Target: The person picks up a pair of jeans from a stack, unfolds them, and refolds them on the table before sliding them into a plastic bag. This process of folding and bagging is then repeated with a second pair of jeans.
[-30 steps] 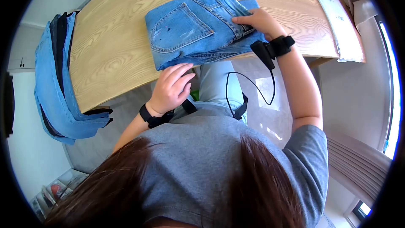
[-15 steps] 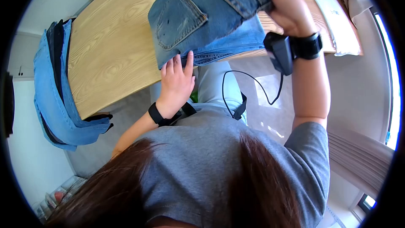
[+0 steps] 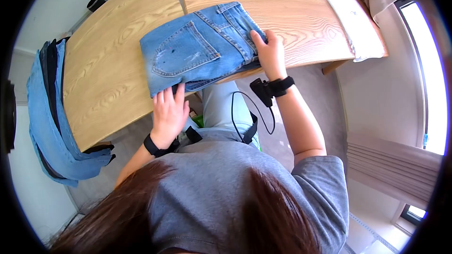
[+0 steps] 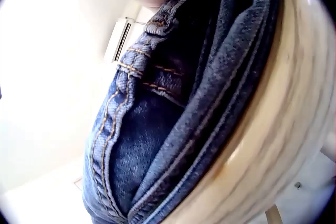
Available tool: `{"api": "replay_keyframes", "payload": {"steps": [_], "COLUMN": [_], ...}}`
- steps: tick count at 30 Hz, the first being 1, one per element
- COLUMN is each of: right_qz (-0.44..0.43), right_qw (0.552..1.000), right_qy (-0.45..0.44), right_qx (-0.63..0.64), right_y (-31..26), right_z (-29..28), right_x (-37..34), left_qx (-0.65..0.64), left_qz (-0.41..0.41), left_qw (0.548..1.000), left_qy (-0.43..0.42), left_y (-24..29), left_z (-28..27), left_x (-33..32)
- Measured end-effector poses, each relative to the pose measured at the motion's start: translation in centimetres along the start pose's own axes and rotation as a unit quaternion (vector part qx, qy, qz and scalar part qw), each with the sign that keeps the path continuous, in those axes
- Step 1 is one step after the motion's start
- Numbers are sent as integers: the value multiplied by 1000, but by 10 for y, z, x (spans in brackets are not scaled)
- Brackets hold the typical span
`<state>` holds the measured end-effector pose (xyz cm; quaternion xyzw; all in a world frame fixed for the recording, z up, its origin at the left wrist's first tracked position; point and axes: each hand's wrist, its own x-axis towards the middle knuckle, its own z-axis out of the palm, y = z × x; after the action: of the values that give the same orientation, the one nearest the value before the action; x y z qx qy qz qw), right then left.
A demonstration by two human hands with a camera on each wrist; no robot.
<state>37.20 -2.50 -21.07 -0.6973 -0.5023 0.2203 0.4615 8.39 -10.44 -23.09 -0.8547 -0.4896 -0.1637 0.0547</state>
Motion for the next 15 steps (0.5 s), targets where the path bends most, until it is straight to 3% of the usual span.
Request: {"api": "replay_keyframes", "payload": {"steps": [4,6,7,8,10,11,13,14,15], "right_qz": [-17,-74,-25,24,61,62,-47,-49,2], "right_qw": [1000,997,990,972,960,960,957,957,952], "right_qy": [-12,10,-56,-131,-197,-199,-249,-248,-264], "right_qx": [-18,13,128,192,188,186,141,140,157], "right_y": [3,9,10,9,-3,-1,-1,2,5], "right_z": [4,5,0,-8,-23,-25,-27,-27,-27], "right_x": [-2,3,5,9,11,11,15,19,24], "left_qx": [-14,-119,-116,-195,-354,-292,-230,-166,-165], "left_qz": [-12,-5,-9,-15,-28,48,79,112,114], "left_qw": [1000,992,993,980,932,955,969,975,975], "left_qy": [-6,-32,-32,-45,-71,8,50,92,96], "left_y": [-7,-13,-15,-16,-15,-11,3,7,7], "left_z": [-10,-22,-28,-34,-52,-60,-65,-64,-54], "left_x": [-3,-5,-4,-3,2,18,52,65,72]}}
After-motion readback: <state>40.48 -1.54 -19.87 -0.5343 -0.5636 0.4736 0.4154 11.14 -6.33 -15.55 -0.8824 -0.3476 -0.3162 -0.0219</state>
